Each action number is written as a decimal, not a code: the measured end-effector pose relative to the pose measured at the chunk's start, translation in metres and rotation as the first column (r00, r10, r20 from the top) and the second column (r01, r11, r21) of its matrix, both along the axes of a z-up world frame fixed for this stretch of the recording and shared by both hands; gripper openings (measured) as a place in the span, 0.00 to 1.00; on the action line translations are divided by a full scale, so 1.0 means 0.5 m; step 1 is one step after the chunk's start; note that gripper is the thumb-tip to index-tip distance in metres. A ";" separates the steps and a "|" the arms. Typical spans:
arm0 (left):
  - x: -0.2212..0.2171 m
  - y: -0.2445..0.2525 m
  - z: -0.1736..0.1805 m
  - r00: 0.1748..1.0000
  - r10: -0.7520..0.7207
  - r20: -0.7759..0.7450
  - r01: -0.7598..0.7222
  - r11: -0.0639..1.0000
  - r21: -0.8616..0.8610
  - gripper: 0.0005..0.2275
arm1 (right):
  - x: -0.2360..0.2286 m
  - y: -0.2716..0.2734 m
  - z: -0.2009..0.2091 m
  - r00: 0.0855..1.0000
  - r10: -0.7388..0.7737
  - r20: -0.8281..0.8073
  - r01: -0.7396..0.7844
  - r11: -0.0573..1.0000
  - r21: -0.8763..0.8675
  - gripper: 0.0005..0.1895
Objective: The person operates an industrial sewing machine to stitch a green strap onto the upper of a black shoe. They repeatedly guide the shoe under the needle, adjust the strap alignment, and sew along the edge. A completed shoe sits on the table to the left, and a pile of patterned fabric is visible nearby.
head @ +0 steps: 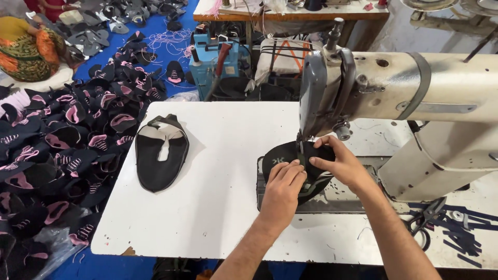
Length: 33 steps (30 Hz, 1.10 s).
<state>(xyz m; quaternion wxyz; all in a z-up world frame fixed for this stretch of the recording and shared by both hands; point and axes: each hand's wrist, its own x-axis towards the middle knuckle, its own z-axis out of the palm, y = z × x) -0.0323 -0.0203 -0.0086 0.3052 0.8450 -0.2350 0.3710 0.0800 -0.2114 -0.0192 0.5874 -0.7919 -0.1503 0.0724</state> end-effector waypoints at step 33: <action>0.011 0.001 -0.003 0.999 0.001 -0.033 -0.005 0.994 -0.113 0.05 | -0.018 0.005 0.006 1.000 -0.024 0.014 0.023 0.999 0.028 0.19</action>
